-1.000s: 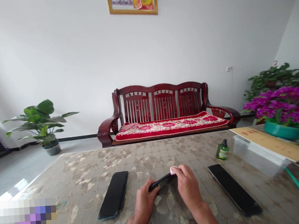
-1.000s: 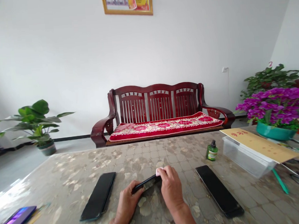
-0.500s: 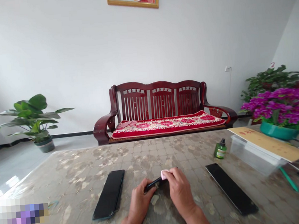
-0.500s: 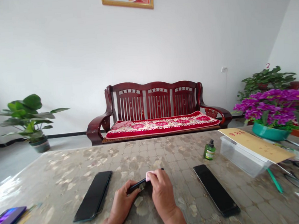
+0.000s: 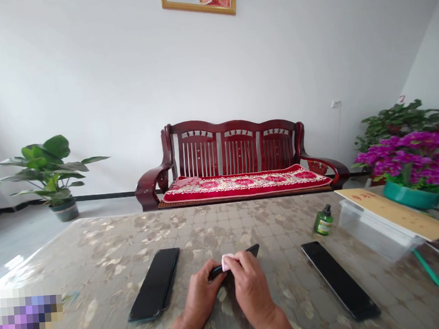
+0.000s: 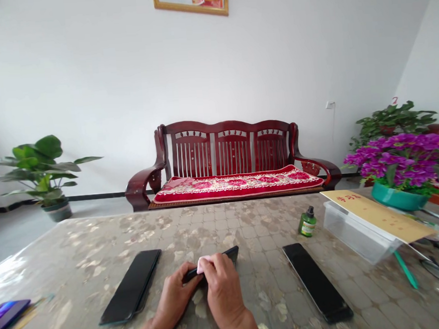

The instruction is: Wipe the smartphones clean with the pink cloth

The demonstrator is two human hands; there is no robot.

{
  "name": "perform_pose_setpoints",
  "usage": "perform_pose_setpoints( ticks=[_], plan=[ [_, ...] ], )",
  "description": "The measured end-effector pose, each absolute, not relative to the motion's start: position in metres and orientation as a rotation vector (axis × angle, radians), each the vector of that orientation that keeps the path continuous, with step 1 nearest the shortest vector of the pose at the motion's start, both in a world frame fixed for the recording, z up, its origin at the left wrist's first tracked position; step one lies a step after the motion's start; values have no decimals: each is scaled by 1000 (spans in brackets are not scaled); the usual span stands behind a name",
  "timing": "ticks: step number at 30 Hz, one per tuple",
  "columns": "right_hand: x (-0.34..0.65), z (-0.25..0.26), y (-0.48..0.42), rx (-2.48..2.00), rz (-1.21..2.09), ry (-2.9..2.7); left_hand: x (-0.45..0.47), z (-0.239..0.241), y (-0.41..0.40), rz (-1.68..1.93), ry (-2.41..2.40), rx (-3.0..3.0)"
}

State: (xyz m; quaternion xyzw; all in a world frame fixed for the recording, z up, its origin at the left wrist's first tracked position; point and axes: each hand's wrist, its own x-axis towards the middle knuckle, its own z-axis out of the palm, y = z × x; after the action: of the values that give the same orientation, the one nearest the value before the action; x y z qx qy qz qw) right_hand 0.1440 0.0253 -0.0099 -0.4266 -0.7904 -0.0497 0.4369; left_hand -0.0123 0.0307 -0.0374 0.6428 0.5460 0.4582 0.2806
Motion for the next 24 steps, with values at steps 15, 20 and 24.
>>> perform_pose_setpoints(
  ticks=[15, 20, 24],
  plan=[
    [149, -16, 30, -1019, -155, -1944, -10, -39, 34, 1176, 1523, 1781],
    [150, -14, 31, -1025, -146, -1972, -10, -38, 34, 1181, 1502, 1777],
    [183, -14, 47, -1148, -190, -1873, -10, -37, 34, 1148, 1543, 1772]
  ],
)
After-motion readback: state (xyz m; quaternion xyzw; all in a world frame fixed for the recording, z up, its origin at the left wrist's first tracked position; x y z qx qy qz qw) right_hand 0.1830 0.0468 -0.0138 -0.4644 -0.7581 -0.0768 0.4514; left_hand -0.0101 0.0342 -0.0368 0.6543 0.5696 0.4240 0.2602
